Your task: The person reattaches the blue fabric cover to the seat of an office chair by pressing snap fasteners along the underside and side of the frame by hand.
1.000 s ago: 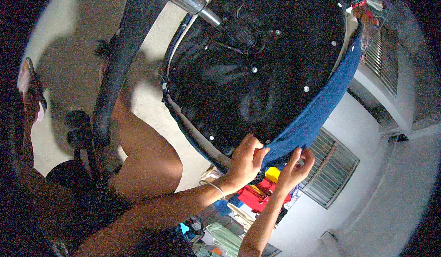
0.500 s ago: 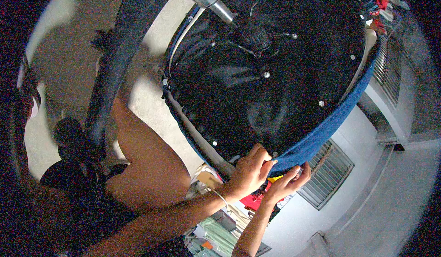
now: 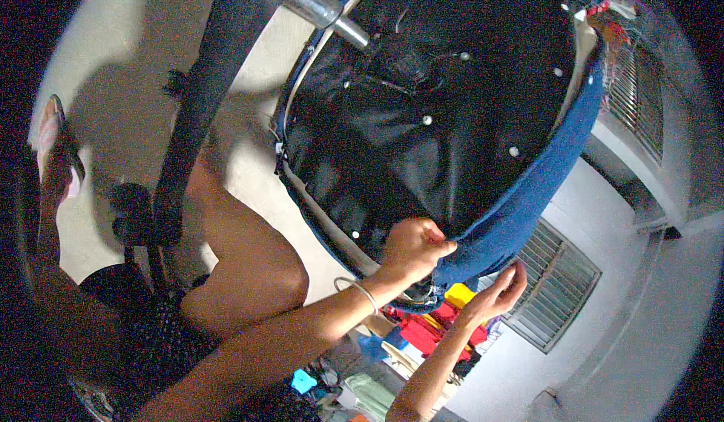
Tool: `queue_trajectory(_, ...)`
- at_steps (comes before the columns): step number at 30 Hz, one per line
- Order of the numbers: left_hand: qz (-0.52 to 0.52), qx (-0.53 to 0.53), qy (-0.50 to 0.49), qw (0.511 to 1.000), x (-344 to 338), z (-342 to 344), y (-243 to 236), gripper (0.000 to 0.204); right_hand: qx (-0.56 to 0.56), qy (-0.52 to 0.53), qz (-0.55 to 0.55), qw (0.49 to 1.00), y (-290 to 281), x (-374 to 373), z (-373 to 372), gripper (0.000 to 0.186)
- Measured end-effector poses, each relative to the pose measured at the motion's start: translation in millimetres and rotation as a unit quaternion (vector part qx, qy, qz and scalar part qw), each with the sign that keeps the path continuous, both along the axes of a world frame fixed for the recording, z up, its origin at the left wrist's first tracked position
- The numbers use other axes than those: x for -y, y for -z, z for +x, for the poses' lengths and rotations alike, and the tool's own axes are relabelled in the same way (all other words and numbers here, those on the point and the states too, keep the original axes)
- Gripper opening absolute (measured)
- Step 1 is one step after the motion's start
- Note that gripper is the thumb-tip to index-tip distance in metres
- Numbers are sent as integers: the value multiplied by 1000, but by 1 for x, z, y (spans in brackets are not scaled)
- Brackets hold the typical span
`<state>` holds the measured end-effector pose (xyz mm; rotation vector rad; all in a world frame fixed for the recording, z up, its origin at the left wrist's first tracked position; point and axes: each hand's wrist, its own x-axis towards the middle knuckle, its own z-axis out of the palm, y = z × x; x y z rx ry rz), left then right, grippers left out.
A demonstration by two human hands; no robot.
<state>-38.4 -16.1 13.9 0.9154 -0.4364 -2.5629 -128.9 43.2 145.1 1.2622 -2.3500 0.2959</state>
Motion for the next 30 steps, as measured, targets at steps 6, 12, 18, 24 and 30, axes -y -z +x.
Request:
queue_trajectory(6,-157,31,60,985,21,8,22,37,345,73,-205,913,16,-10,-60,57)
queue_trajectory(12,-179,32,92,979,29,-7,26,44,422,67,-258,867,32,8,-41,67)
queue_trajectory(18,-231,42,115,965,34,-16,29,46,297,76,-265,914,41,16,-30,60)
queue_trajectory(24,-241,-43,78,966,25,-2,36,48,357,48,-266,894,34,5,-50,59)
queue_trajectory(30,-277,-51,0,960,20,18,22,36,333,44,-295,895,39,7,-51,55)
